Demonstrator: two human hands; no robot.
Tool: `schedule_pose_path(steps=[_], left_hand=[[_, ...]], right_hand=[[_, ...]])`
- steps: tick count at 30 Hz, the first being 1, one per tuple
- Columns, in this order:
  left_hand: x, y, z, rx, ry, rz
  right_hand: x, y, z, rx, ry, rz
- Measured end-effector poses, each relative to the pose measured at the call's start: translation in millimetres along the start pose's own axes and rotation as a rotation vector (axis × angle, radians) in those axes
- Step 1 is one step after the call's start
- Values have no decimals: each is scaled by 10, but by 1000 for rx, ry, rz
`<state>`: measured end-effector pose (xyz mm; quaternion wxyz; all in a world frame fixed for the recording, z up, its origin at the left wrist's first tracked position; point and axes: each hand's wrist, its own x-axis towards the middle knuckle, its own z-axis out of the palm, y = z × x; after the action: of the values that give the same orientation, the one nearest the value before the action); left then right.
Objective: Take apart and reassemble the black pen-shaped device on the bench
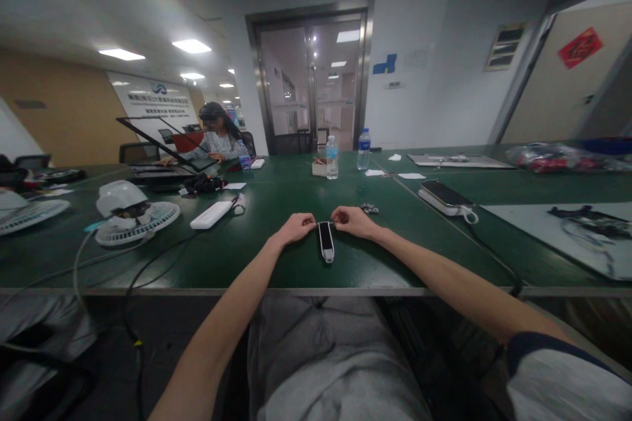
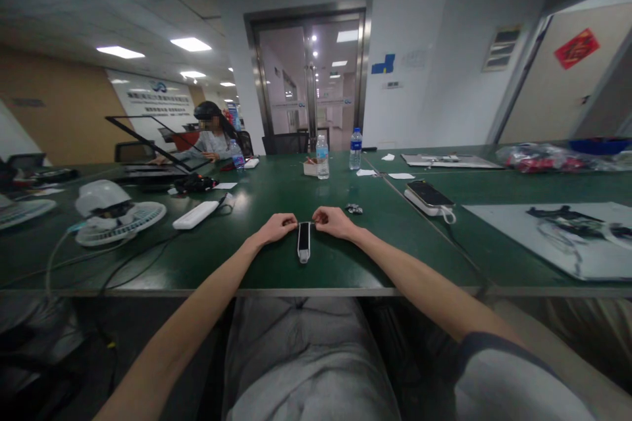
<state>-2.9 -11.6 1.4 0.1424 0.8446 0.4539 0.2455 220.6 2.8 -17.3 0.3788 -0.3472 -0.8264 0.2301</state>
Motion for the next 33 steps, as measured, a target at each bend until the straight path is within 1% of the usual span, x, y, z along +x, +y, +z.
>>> schedule_pose_path(steps=[4,26,33], left_hand=[[1,-12,6,-5,14,19],[12,-19,23,-10,19,14],[7,-5,11,-12,12,11]], right_hand=[[-2,-8,-7,-28,-6,-13],[2,-33,-35,-163,-24,-89],[-3,-94,-60,-185,-42,-92]])
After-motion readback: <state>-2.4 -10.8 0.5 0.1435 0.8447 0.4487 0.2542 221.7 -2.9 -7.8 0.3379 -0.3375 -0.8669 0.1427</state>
